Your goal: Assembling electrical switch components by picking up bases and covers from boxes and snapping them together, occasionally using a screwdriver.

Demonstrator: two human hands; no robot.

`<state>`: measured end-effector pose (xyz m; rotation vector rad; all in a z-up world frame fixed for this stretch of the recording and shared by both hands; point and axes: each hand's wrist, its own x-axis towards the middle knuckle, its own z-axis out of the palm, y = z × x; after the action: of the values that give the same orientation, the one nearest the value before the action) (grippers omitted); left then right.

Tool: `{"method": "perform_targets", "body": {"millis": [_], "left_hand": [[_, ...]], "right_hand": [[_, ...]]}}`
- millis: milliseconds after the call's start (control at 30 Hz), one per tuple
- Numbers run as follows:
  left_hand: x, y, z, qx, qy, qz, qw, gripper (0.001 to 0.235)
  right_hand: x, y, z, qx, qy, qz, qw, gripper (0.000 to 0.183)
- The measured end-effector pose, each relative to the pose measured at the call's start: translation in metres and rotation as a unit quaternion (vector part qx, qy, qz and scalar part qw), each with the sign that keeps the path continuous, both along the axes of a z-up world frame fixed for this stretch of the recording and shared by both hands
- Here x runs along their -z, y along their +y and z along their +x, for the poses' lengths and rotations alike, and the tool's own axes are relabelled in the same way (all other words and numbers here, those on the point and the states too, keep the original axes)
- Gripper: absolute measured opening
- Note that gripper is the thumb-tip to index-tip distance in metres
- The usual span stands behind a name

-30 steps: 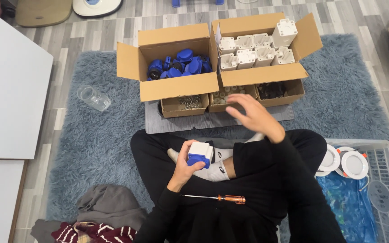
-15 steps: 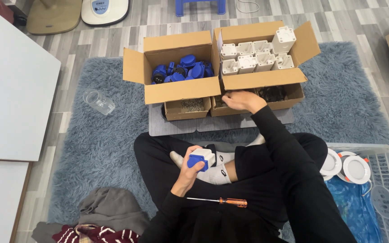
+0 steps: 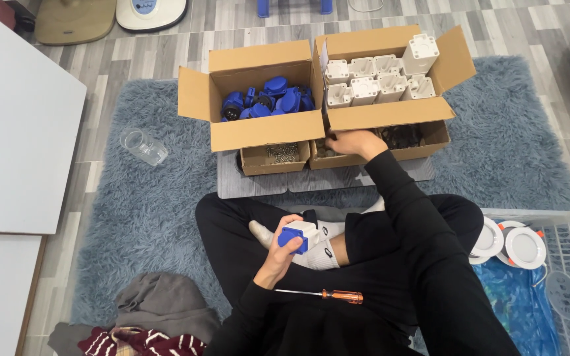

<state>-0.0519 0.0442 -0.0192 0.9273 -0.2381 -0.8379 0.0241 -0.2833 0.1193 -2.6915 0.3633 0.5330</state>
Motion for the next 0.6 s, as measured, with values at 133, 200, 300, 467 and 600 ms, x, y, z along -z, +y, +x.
{"method": "perform_targets", "body": {"millis": [133,200,300,467,600], "left_hand": [[-0.014,0.001,-0.002,0.009,0.012,0.009,1.0,0.062],[-0.025,0.002,-0.004,0.005,0.021,0.016,1.0,0.058],[-0.019,0.003,0.0,-0.005,0.019,0.013,1.0,0.06],[-0.015,0.001,0.003,-0.019,0.037,-0.004,0.999,0.058],[-0.025,-0.004,0.001,-0.041,0.037,-0.001,0.998,0.049]], "right_hand": [[0.012,-0.01,-0.005,0.002,-0.001,-0.004,1.0,0.069],[0.006,-0.013,-0.02,0.033,-0.085,0.037,0.995,0.053],[0.002,-0.019,-0.042,0.025,-0.203,0.095,0.974,0.044],[0.023,-0.01,-0.083,0.04,-0.363,0.162,0.917,0.028],[0.012,0.027,-0.119,0.071,-0.413,0.256,0.871,0.011]]}}
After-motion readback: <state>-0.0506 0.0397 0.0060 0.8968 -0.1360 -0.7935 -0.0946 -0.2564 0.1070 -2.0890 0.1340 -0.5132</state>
